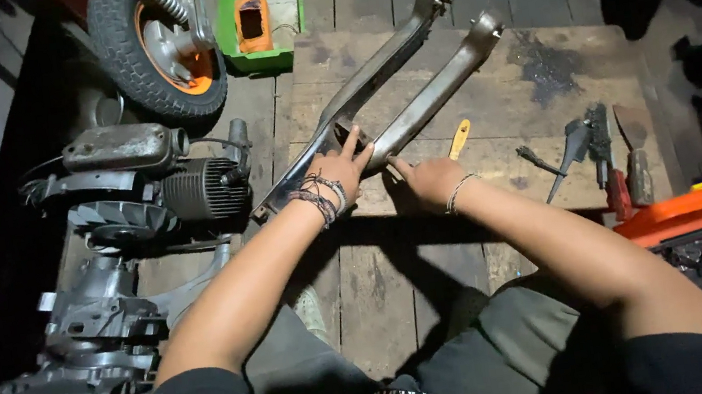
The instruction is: The person uses a hammer to strike a metal part, then inserts a cylindrical metal rod into a hole in the part. The person continues to manipulate the metal part and rod with their hands.
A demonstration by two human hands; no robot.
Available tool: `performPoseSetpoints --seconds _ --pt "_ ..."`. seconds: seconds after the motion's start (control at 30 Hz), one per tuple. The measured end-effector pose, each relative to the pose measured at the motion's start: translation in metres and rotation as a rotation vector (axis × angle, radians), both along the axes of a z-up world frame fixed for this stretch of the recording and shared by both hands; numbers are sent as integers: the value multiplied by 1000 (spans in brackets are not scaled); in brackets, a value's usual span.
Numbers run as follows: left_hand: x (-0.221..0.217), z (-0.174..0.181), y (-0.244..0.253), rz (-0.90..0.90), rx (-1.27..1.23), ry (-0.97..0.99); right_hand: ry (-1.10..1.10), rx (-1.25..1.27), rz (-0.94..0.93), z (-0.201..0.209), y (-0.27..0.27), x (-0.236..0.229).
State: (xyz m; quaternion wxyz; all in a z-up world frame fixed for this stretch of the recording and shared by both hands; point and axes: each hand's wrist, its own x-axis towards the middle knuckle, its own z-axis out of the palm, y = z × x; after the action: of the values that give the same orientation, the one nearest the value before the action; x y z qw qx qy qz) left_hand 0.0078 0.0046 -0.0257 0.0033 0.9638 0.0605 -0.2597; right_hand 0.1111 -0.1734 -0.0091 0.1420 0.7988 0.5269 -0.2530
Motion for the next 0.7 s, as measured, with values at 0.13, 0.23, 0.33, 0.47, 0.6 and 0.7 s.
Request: performPoseSetpoints --seconds 0.13,0.23,0.33,0.47,0.6,0.7 --pt "0 1 1 -6 6 -6 -2 -34 -5 25 -1 -4" --pt "-2 1 0 14 -4 -8 -24 -48 43 3 -1 3" --pt "-2 6 -1 13 -3 -16 -40 -48 32 9 -1 2" --pt "-1 9 -2 34 -7 -7 -25 -50 9 -2 1 8" --pt "-4 14 -4 36 -15 -17 23 -87 -1 17 -1 3" --pt "-6 19 -4 31 -10 -11 -9 -60 33 22 2 -1"
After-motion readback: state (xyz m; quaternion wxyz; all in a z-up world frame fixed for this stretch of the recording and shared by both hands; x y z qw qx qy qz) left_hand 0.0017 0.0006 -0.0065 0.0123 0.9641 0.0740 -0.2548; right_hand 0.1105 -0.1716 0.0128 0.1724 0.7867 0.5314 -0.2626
